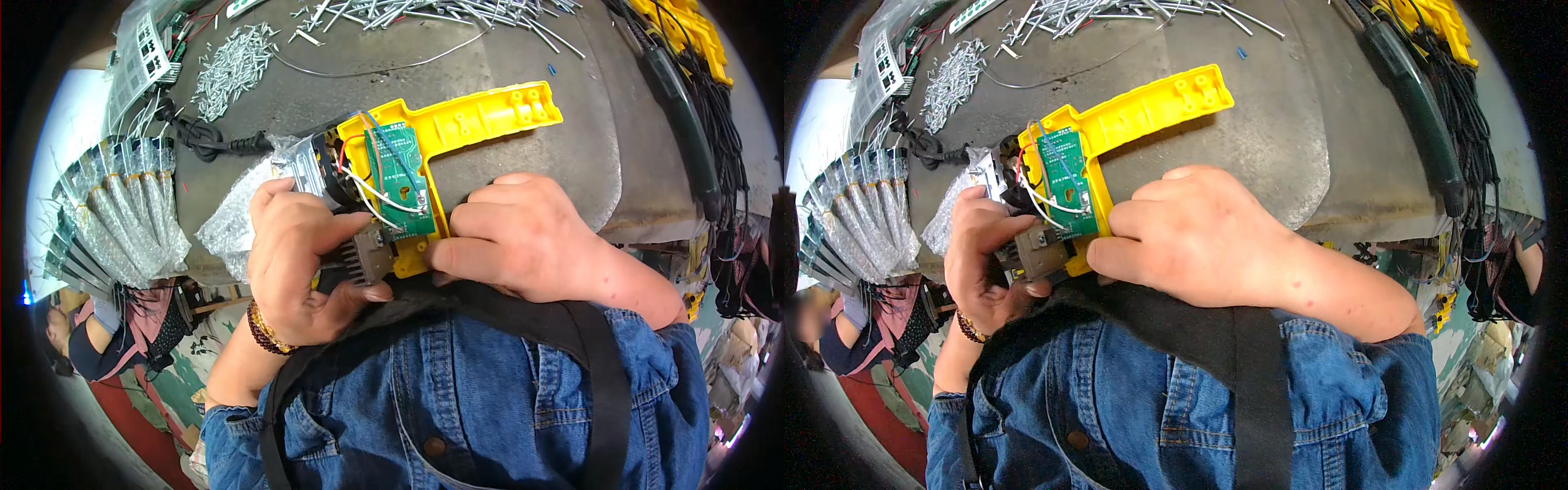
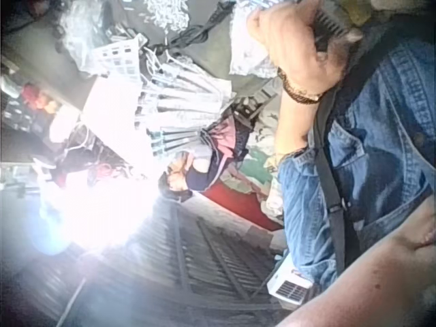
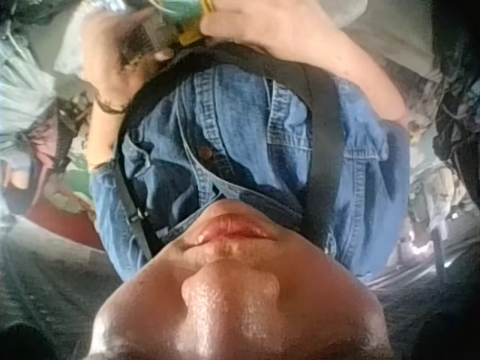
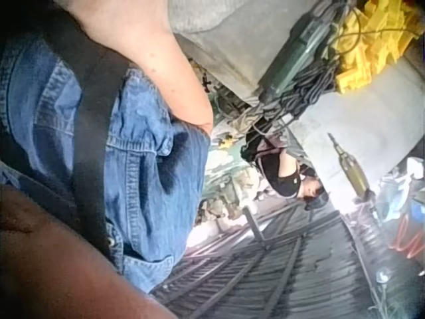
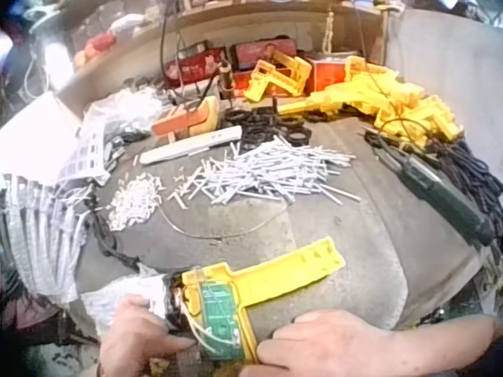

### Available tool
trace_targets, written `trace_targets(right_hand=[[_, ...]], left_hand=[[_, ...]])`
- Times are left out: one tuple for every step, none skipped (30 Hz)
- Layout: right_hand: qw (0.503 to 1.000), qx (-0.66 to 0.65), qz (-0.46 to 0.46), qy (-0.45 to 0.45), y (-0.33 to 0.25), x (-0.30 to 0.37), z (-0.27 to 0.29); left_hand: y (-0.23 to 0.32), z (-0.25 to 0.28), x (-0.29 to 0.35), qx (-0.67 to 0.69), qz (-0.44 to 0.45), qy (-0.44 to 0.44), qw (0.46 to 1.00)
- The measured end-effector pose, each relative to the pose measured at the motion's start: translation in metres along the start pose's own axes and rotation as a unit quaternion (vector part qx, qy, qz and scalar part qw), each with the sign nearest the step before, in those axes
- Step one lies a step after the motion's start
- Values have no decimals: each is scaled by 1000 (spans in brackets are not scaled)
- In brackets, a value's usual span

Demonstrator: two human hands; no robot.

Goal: Assembling the internal components of a yellow electronic device, including soldering wires and using an electric screwdriver.

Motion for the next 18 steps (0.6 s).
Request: trace_targets(right_hand=[[1000,1,1,0,0,0,0],[1000,-7,-1,0,0,0,1],[1000,-15,-2,0,0,-1,1],[1000,-14,0,1,1,-1,1],[1000,-19,3,-3,1,-2,2],[1000,-25,7,-7,0,-2,3],[1000,-25,10,-6,-2,-1,4],[999,-33,8,-6,-2,-1,5],[999,-38,5,-6,-1,-2,7],[999,-35,8,-4,0,-2,5],[999,-48,12,13,1,-1,1],[998,-60,14,30,3,0,0],[998,-55,15,32,3,1,2],[998,-56,4,15,3,1,3],[998,-60,-11,-1,3,1,1],[998,-62,-13,-1,1,-1,-1],[997,-69,3,23,0,-1,0],[996,-74,28,43,-2,-1,3]], left_hand=[[0,-1,-1,-4,-9,-6,1000],[0,-1,-2,-7,-17,-13,1000],[-1,-2,-1,-11,-26,-12,1000],[0,-3,-1,-13,-25,-10,1000],[2,-4,-3,-18,-26,9,999],[6,-4,-2,-24,-25,27,999],[8,-4,-1,-26,-23,28,999],[9,-4,0,-28,-9,28,999],[8,-4,-1,-29,2,29,999],[10,-4,1,-33,2,31,999],[11,-6,3,-26,18,21,999],[11,-6,0,-17,31,11,999],[14,-1,-5,-20,27,14,999],[20,8,-13,-45,31,-10,998],[24,15,-23,-67,32,-38,996],[27,26,-34,-71,2,-3,997],[33,29,-50,-128,-38,8,991],[42,25,-66,-109,-60,26,992]])
Point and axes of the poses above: each hand's wrist, its own x-axis away from the middle knuckle, its own z-axis out of the back of the hand, y = z × x, the point moved 3 cm from there along -x, towards the middle knuckle, and after that the axes turned 13 degrees about -y, right-handed, at the moved point
